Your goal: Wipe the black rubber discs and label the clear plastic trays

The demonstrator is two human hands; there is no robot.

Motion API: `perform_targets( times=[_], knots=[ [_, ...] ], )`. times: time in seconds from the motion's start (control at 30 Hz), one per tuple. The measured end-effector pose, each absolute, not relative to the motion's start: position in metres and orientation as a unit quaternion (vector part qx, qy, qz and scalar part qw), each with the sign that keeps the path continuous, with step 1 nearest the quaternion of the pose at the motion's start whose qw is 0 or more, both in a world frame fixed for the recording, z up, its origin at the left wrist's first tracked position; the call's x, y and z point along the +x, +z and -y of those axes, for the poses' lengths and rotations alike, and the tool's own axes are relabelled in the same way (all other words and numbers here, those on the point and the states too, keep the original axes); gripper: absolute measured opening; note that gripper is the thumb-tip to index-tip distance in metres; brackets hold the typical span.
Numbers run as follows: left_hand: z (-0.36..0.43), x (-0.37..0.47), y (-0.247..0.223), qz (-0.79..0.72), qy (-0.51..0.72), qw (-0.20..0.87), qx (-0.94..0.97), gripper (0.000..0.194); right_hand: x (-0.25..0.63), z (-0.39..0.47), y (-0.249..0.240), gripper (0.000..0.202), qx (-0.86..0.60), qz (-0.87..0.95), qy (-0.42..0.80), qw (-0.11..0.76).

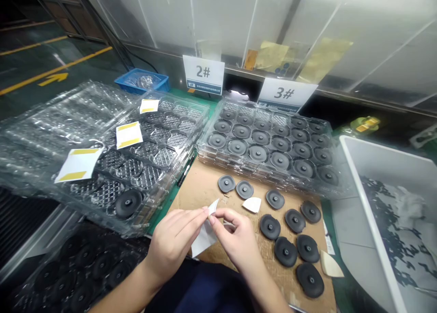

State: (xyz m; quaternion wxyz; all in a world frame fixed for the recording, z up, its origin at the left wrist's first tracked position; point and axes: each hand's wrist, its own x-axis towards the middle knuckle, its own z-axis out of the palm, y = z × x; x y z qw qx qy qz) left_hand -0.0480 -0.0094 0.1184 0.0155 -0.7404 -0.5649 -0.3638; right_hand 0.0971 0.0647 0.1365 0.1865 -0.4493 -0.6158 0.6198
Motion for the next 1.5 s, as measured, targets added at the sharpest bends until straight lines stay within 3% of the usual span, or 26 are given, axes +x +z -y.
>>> perform_targets(
  times=[1.5],
  knots=[
    [0.0086,-0.0427,0.1168,0.589,-0.368,-0.004,-0.719,0.028,0.0952,-0.0601,0.1334,0.021,-0.467,0.642,0.571,0.209]
  ],
)
